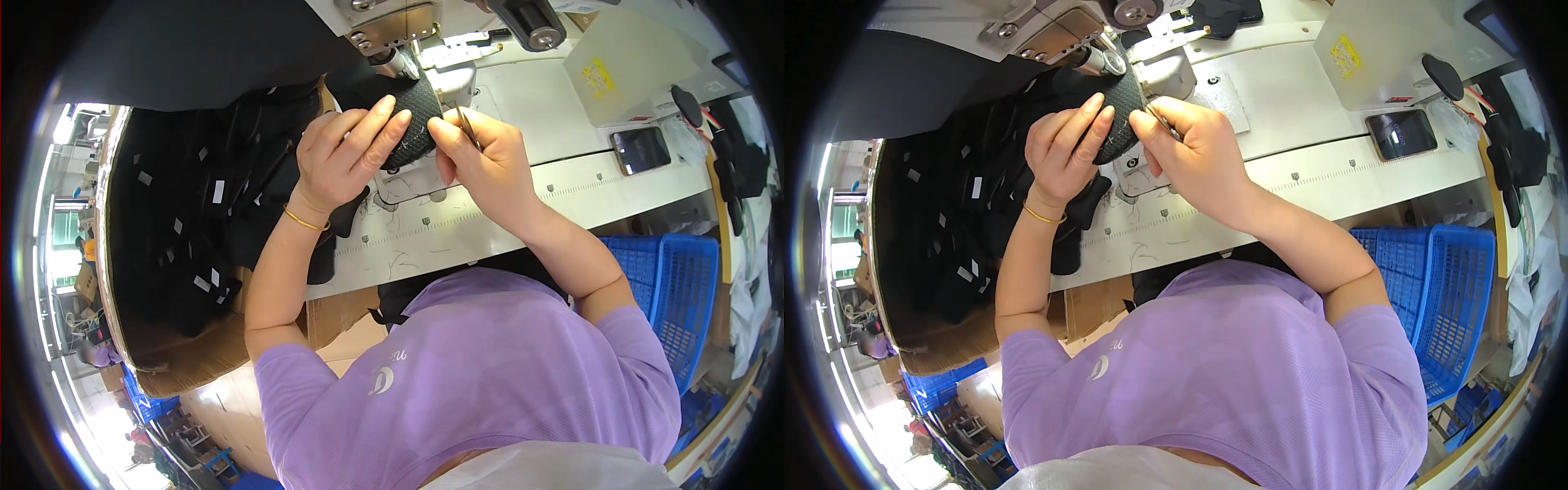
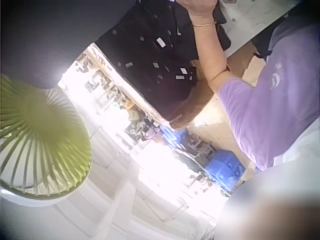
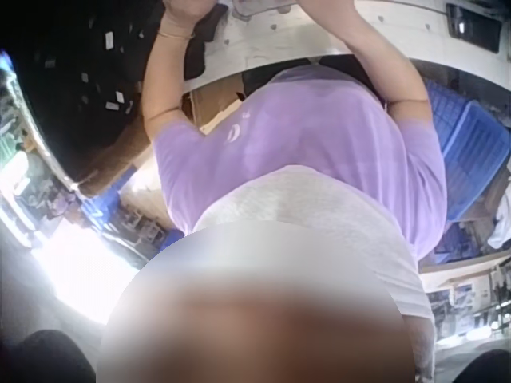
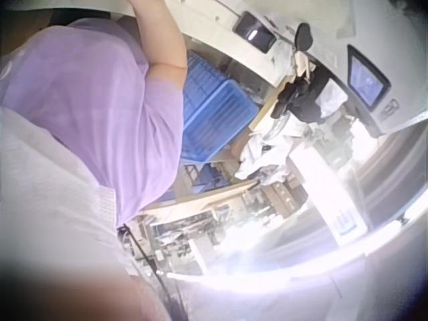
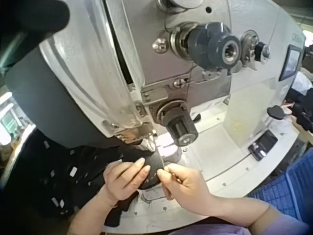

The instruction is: The person is sewing black leather components using an industrial sewing machine.

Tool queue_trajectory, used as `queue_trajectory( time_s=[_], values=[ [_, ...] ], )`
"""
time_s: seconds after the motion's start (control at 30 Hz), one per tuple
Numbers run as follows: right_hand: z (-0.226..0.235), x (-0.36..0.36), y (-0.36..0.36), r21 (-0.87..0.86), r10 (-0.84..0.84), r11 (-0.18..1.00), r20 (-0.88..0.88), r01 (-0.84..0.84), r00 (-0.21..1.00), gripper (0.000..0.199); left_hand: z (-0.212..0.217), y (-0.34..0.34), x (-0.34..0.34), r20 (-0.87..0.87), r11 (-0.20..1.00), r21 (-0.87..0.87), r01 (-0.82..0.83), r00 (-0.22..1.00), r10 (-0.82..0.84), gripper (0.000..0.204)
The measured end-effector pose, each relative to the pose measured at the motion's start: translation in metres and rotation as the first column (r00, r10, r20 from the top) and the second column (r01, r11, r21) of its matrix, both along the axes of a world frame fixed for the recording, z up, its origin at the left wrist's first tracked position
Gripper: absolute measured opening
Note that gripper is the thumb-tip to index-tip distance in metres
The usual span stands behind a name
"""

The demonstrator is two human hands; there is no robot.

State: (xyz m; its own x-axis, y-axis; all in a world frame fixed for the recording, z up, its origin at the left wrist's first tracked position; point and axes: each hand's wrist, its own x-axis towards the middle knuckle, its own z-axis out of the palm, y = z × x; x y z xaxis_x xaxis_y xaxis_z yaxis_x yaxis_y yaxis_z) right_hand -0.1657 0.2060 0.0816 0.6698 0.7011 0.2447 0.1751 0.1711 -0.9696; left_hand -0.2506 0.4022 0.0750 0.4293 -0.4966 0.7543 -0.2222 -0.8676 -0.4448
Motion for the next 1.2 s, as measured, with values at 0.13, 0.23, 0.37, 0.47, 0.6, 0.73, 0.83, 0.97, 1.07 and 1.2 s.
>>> queue_trajectory(
  time_s=[0.13,0.23,0.37,0.47,0.6,0.73,0.83,0.97,1.07,1.2],
  values=[
    [0.004,0.006,0.005,0.008,-0.029,1.000,0.061,0.028,0.998,0.038,0.001,0.005,0.007,0.005,1.000,0.012,-0.028,1.000,0.028,0.040],
    [0.003,0.008,0.010,0.041,-0.041,0.998,0.058,0.039,0.997,0.037,-0.002,0.007,0.012,0.026,0.999,0.000,-0.044,0.999,0.044,0.041],
    [-0.002,0.008,0.015,0.076,-0.041,0.996,0.027,0.039,0.999,0.034,-0.001,0.008,0.015,0.049,0.994,-0.014,-0.105,0.993,0.106,0.041],
    [0.003,0.004,0.016,0.086,-0.043,0.995,-0.105,0.052,0.994,0.034,0.002,0.001,0.014,0.072,0.983,0.003,-0.185,0.980,0.184,0.040],
    [0.004,0.007,0.014,0.098,-0.033,0.994,-0.169,0.050,0.985,0.035,0.016,-0.020,0.004,0.049,0.978,-0.011,-0.210,0.976,0.211,0.039],
    [0.002,0.010,0.012,0.112,0.016,0.994,-0.201,0.007,0.979,0.036,0.026,-0.042,-0.002,0.029,0.983,-0.005,-0.184,0.983,0.184,0.034],
    [0.003,0.009,0.011,0.126,0.033,0.992,-0.228,-0.004,0.973,0.037,0.029,-0.051,0.002,0.041,0.963,-0.005,-0.268,0.963,0.268,0.029],
    [0.005,0.009,0.010,0.159,0.057,0.987,-0.277,-0.013,0.959,0.037,0.031,-0.061,0.007,0.036,0.949,-0.011,-0.315,0.948,0.315,0.027],
    [0.008,0.006,0.012,0.162,0.038,0.987,-0.290,0.010,0.956,0.036,0.031,-0.072,0.005,-0.026,0.895,0.005,-0.445,0.895,0.445,0.028],
    [0.002,0.010,0.010,0.148,0.044,0.989,-0.290,-0.001,0.956,0.036,0.037,-0.094,-0.015,-0.076,0.719,0.109,-0.686,0.716,0.694,0.026]
  ],
)
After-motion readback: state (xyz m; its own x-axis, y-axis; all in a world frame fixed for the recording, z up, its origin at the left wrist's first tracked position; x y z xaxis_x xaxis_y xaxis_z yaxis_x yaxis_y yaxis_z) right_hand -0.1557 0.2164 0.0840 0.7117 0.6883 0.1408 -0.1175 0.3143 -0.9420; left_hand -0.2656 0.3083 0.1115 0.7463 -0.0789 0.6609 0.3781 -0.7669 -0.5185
